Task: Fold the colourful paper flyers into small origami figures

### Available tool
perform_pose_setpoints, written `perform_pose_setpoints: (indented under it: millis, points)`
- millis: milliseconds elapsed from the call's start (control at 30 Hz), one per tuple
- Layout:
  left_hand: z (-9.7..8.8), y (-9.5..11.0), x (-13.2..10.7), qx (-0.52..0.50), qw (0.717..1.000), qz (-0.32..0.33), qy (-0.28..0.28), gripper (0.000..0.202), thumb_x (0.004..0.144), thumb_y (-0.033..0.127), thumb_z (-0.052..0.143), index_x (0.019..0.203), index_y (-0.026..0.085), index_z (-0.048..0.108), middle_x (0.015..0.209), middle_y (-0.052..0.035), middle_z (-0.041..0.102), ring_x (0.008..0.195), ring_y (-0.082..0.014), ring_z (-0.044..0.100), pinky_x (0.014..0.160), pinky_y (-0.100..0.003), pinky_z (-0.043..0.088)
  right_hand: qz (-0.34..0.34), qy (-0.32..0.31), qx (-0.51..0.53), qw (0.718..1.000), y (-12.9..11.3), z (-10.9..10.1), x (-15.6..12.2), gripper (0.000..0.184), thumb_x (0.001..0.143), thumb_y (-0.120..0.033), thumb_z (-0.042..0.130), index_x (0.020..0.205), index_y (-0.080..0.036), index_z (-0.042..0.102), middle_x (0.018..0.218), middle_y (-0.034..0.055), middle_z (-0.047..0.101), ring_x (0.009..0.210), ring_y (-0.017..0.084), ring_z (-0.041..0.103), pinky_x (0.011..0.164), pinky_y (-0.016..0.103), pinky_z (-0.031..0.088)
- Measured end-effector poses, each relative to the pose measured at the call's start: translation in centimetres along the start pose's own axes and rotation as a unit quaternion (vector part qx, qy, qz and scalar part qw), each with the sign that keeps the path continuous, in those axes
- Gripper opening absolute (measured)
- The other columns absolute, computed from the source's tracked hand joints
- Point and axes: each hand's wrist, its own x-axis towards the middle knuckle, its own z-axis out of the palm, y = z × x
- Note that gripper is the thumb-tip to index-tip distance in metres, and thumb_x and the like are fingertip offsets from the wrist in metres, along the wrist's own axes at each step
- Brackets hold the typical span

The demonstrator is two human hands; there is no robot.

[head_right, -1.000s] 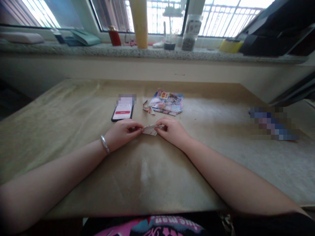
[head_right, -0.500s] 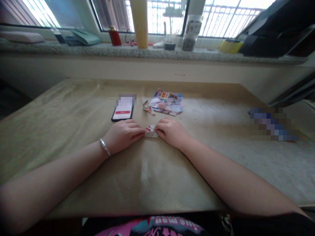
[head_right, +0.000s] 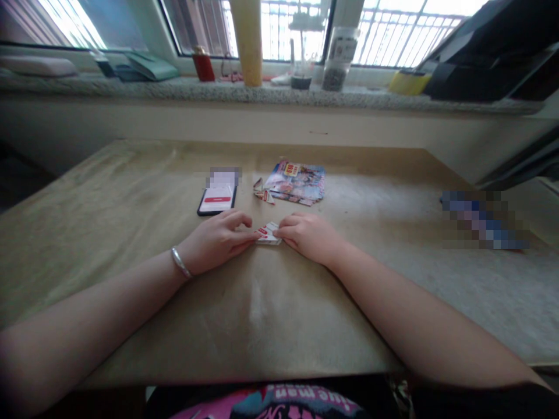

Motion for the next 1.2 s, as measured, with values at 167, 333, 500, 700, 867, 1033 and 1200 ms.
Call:
perform_pose_setpoints:
  millis: [167,333,500,700,867,1033,1200]
  points:
    - [-0.2,-0.1,0.2,-0.003,0.999,0.034,-0.024,0.024,0.094,0.025,0.046,0.096,0.021,0.070,0.083,-0.0047,0.062,0.081,-0.0163,0.054,0.071,-0.026,0.045,-0.003,-0.015,-0.051,0.999,-0.1,-0.1,0.0,0.024,0.091,-0.022,0.050,0.098,-0.022,0.073,0.089,0.0066,0.069,0.079,0.018,0.060,0.068,0.028,0.042]
    - [-0.6,-0.3,0.2,0.013,0.999,0.034,-0.030,0.024,0.093,0.026,0.047,0.095,0.022,0.071,0.081,-0.0047,0.062,0.080,-0.0163,0.054,0.070,-0.026,0.044,0.001,-0.023,-0.070,0.997,-0.2,-0.3,0.0,0.024,0.092,-0.023,0.048,0.095,-0.022,0.072,0.089,0.0074,0.068,0.078,0.017,0.059,0.065,0.028,0.040]
    - [-0.7,-0.4,0.0,0.004,0.999,0.030,-0.038,0.023,0.092,0.026,0.048,0.094,0.022,0.071,0.081,-0.0045,0.062,0.080,-0.0162,0.055,0.069,-0.026,0.044,0.022,-0.033,-0.063,0.997,-0.1,-0.6,-0.1,0.021,0.091,-0.025,0.051,0.092,-0.023,0.072,0.090,0.0054,0.070,0.078,0.017,0.060,0.063,0.027,0.038]
    - [-0.5,-0.8,-0.1,-0.031,0.997,0.049,-0.049,0.024,0.093,0.023,0.047,0.098,0.023,0.070,0.084,-0.0044,0.062,0.079,-0.0152,0.054,0.070,-0.025,0.044,0.017,-0.034,-0.036,0.999,0.2,-0.8,-0.5,0.022,0.092,-0.025,0.051,0.094,-0.025,0.072,0.096,0.0021,0.071,0.083,0.016,0.063,0.066,0.026,0.040]
    - [-0.6,-1.0,-0.1,-0.076,0.994,0.049,-0.054,0.025,0.093,0.023,0.046,0.100,0.025,0.070,0.087,-0.0035,0.064,0.077,-0.0131,0.054,0.069,-0.024,0.043,0.015,-0.029,-0.055,0.998,0.2,-0.8,-0.6,0.023,0.092,-0.028,0.050,0.094,-0.026,0.073,0.096,0.0018,0.071,0.082,0.015,0.062,0.065,0.025,0.039]
    - [-0.4,-1.1,-0.3,-0.110,0.992,0.024,-0.048,0.025,0.091,0.020,0.049,0.100,0.025,0.071,0.091,-0.0033,0.065,0.080,-0.0125,0.056,0.072,-0.024,0.044,0.024,-0.035,-0.086,0.995,0.1,-0.9,-0.5,0.023,0.092,-0.030,0.049,0.092,-0.023,0.071,0.093,0.0038,0.070,0.083,0.017,0.062,0.064,0.027,0.038]
    - [-0.2,-1.4,-0.3,-0.161,0.985,0.013,-0.055,0.028,0.089,0.018,0.049,0.102,0.027,0.072,0.091,-0.0036,0.066,0.079,-0.0125,0.057,0.072,-0.024,0.045,0.012,-0.045,-0.058,0.997,0.3,-1.1,-0.5,0.022,0.091,-0.027,0.050,0.089,-0.022,0.071,0.093,0.0036,0.071,0.083,0.016,0.063,0.066,0.026,0.041]
